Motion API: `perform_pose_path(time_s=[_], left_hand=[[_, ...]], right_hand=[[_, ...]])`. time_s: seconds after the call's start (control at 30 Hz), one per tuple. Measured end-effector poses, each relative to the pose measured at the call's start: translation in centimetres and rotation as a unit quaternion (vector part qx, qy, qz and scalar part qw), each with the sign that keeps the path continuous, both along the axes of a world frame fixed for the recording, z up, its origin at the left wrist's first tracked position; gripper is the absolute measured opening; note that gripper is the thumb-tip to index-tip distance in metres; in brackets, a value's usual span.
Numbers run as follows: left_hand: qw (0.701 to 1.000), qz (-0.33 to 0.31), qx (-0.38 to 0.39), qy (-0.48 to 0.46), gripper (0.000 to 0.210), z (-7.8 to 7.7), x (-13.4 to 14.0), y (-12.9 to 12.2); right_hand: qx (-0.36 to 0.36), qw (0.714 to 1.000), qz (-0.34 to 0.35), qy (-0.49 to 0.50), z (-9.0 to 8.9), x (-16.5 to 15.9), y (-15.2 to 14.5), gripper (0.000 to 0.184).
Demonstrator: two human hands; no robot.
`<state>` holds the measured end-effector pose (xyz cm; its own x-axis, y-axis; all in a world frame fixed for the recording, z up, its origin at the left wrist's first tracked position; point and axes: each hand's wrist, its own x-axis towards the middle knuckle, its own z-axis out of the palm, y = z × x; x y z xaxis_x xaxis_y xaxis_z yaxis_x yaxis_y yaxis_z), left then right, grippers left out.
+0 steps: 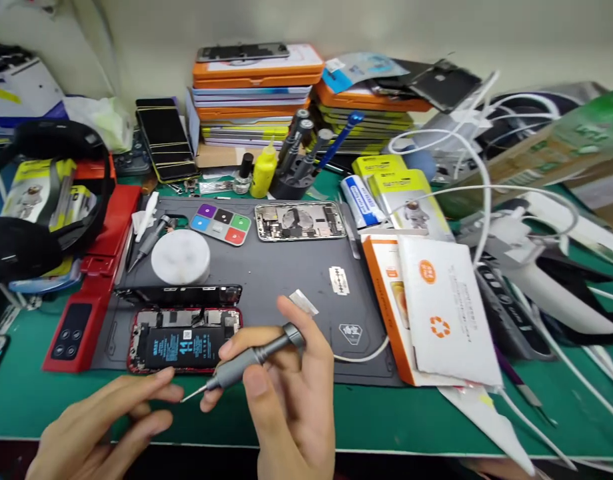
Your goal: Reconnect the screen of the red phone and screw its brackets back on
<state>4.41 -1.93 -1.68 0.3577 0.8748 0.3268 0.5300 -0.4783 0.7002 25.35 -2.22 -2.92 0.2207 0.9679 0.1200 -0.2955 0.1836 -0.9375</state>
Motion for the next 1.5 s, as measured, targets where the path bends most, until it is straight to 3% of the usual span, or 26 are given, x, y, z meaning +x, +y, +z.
perform_pose_path(time_s=[0.17, 0.3, 0.9, 1.5], left_hand=[[0.993, 0.031, -0.02, -0.111, 0.014, -0.1, 1.7, 0.1], [0.987, 0.039, -0.029, -0.152, 0.008, -0.4, 2.0, -0.4], [0.987, 0.012, -0.032, -0.158, 0.026, -0.6, 1.8, -0.5], [0.982, -0.017, -0.053, -0.178, 0.022, -0.9, 1.6, -0.4]], right_hand=[[0.002, 1.0, 0.006, 0.003, -0.2, -1.6, 0.1, 0.064], [0.006, 1.0, 0.01, 0.022, -0.1, -2.0, 0.2, 0.061], [-0.022, 0.999, 0.01, 0.037, -1.1, -2.0, 0.2, 0.056], [-0.046, 0.997, 0.055, 0.02, -1.2, -1.3, 0.2, 0.053]])
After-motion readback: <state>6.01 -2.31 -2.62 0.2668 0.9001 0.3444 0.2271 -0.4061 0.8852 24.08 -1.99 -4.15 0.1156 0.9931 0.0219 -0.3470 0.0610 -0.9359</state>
